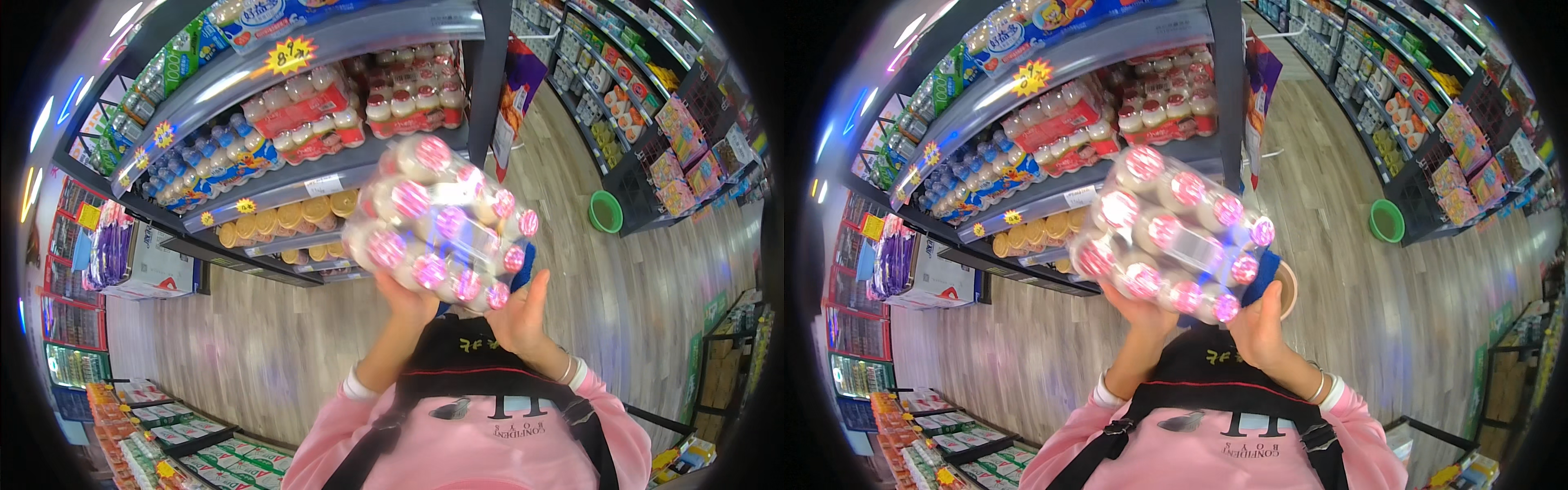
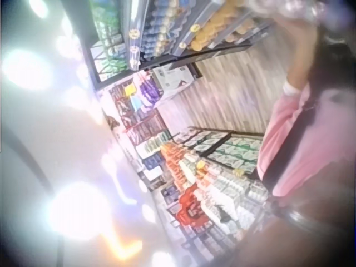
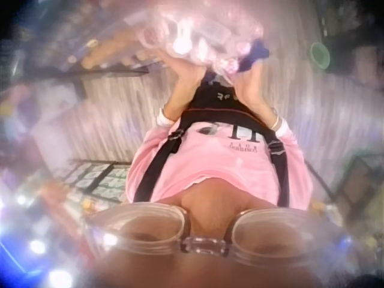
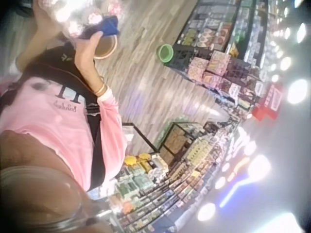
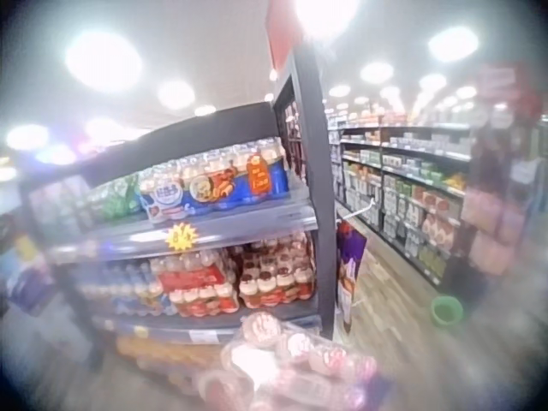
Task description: The person stocks a refrigerated display shelf with yogurt drinks. They pick up multi-packs of bottles, wipe them with a blue cloth, and place them on the shelf, occasionally rearranging existing items.
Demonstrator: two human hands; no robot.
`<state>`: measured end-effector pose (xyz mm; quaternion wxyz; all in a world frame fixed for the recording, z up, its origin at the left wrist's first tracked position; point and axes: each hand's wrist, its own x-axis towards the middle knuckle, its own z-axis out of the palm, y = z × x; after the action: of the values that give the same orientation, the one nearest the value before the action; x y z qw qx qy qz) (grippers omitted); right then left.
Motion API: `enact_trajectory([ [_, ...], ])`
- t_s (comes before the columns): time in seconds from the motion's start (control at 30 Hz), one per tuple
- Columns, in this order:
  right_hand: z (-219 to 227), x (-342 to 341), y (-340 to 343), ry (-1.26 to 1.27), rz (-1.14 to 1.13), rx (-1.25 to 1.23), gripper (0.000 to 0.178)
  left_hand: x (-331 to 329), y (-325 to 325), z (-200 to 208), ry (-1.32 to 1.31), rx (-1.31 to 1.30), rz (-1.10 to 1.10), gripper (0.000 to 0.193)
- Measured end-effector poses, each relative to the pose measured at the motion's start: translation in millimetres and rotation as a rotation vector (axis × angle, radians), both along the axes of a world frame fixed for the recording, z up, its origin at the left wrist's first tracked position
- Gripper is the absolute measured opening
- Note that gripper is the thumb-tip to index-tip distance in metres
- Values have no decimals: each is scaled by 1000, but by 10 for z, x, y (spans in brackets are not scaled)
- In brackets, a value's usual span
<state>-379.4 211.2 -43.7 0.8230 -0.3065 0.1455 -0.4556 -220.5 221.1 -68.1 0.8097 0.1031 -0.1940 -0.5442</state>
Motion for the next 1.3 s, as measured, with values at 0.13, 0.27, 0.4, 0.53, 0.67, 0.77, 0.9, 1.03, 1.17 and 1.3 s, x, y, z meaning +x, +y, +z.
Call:
enact_trajectory([
  [0.13, -322, -105, -132, -95, 69, 76, 60, 57, 208, -57, -639, 202, 65, 82],
  [0.27, -406, -178, -270, -206, -3, 261, 50, 63, 323, 339, -843, 124, 67, 106],
  [0.4, -355, -207, -349, -163, -101, 233, 47, 186, 380, 556, -856, 71, 47, 108],
  [0.53, -487, -309, -408, -125, -21, 109, 53, 343, 525, 122, -379, 217, -334, 97],
  [0.67, 11, -276, -478, 213, -6, -195, 63, 499, 532, -205, -279, 241, -490, 85],
  [0.77, 73, -161, -516, 272, -140, -130, 59, 209, 461, 315, -525, 449, -84, 103],
  [0.9, -203, -112, -614, 157, 32, 271, 36, 287, 524, 270, -1256, 206, 273, 139],
  [1.03, 117, 92, -593, 247, -57, 34, 40, 335, 397, 380, -931, 310, 223, 133],
  [1.17, 479, 282, -749, 94, -55, 45, 49, 640, 96, 249, -674, 285, 260, 101],
  [1.3, 622, 589, -964, -41, -286, -202, 30, 861, -425, 533, -629, 155, 228, 67],
])
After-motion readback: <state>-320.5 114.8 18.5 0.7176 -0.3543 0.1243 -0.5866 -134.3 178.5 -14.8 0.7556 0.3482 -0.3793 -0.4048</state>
